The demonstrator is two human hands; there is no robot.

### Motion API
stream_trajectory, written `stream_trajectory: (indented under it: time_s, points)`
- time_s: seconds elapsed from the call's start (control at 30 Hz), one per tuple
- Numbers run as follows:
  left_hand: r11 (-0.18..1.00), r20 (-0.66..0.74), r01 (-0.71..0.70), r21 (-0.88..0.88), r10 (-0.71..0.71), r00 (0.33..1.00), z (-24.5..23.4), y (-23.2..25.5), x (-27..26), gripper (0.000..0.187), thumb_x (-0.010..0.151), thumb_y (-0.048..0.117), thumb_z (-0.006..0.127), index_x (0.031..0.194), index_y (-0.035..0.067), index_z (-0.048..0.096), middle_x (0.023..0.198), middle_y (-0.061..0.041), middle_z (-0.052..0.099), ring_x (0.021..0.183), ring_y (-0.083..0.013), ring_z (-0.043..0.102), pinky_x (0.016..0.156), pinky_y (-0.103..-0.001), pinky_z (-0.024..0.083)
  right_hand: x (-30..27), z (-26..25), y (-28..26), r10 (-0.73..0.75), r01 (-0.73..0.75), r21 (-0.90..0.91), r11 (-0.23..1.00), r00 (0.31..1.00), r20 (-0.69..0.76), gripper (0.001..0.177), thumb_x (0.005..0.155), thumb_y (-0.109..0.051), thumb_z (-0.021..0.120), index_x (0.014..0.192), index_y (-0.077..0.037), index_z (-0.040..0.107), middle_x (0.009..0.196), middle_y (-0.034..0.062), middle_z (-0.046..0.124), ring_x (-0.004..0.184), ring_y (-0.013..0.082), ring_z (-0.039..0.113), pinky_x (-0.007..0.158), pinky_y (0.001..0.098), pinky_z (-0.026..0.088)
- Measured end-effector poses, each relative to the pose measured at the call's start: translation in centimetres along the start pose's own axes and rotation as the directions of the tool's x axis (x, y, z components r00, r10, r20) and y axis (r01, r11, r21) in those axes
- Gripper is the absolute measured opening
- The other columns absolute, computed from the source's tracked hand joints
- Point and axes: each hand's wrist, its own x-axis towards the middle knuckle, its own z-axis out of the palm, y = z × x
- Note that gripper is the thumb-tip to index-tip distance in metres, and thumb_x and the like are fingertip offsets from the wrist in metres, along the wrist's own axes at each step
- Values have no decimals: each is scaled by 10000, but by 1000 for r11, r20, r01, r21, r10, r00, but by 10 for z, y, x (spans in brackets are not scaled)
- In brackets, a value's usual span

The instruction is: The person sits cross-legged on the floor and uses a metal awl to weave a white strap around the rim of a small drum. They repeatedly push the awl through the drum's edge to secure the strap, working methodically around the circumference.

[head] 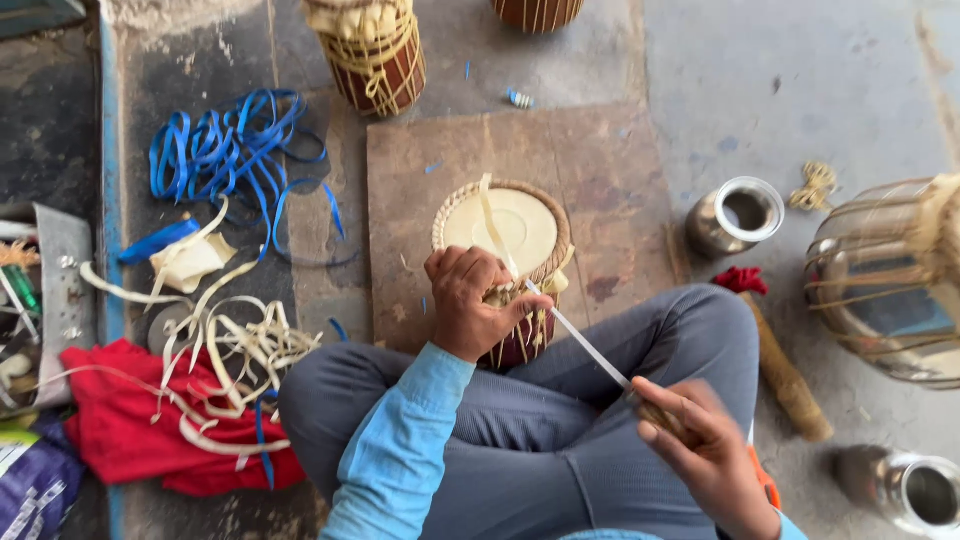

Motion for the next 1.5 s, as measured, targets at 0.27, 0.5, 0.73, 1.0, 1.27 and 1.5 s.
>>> stream_trajectory:
  time_s: [0.27, 0.5, 0.73, 1.0, 1.27, 1.5]
  points:
    - [999, 21, -36, -4, 36, 999, -7, 10, -9, 538, 702, 625, 838, 787, 165, 571, 832, 43, 644, 877, -189, 573, 955, -401, 357, -14, 19, 26, 222, -228, 399, 888, 973, 63, 491, 927, -162, 747, 1414, -152, 681, 988, 58, 588, 710, 129, 585, 546, 236, 445]
    - [998, 24, -51, 28, 51, 998, -3, 11, -9, 507, 705, 568, 868, 775, 151, 587, 823, 16, 645, 880, -209, 580, 951, -413, 356, -4, 35, 41, 294, -549, 701, 455, 836, 463, 531, 977, -296, 576, 1499, -204, 547, 862, 68, 632, 516, 98, 498, 409, 214, 394]
    - [991, 80, -116, -70, 122, 989, -13, 26, -29, 386, 819, 472, 841, 819, 151, 627, 917, 4, 671, 913, -227, 596, 951, -428, 381, -6, 80, 40, 261, -482, 431, 763, 840, 476, 482, 1046, -355, 412, 1379, -54, 587, 784, 103, 683, 588, 169, 670, 582, 281, 558]
    - [995, 8, 97, -37, -97, 995, -22, 50, -32, 231, 951, 321, 733, 1104, 148, 731, 1074, -23, 713, 962, -228, 644, 938, -407, 412, 21, 50, 8, -350, 351, -114, 929, 936, 26, 320, 726, 98, 554, 985, -45, 676, 880, 65, 684, 801, 146, 678, 716, 279, 553]
    - [972, 20, -213, -103, 216, 976, -34, 72, 3, 129, 966, 112, 684, 1090, 148, 679, 1008, -15, 689, 960, -192, 620, 871, -370, 487, 12, 35, -29, -234, 227, 76, 971, 968, 92, 120, 842, 73, 588, 789, -32, 613, 797, 73, 639, 726, 187, 638, 660, 305, 532]
    - [685, 289, -728, 30, 691, 663, -44, 111, 3, 178, 1003, 182, 676, 1148, 83, 710, 971, -8, 630, 886, -145, 599, 827, -335, 467, -9, 2, -72, -627, 576, 316, 754, 774, 86, 275, 1049, -273, 626, 996, -4, 648, 950, 121, 667, 902, 216, 628, 831, 335, 498]
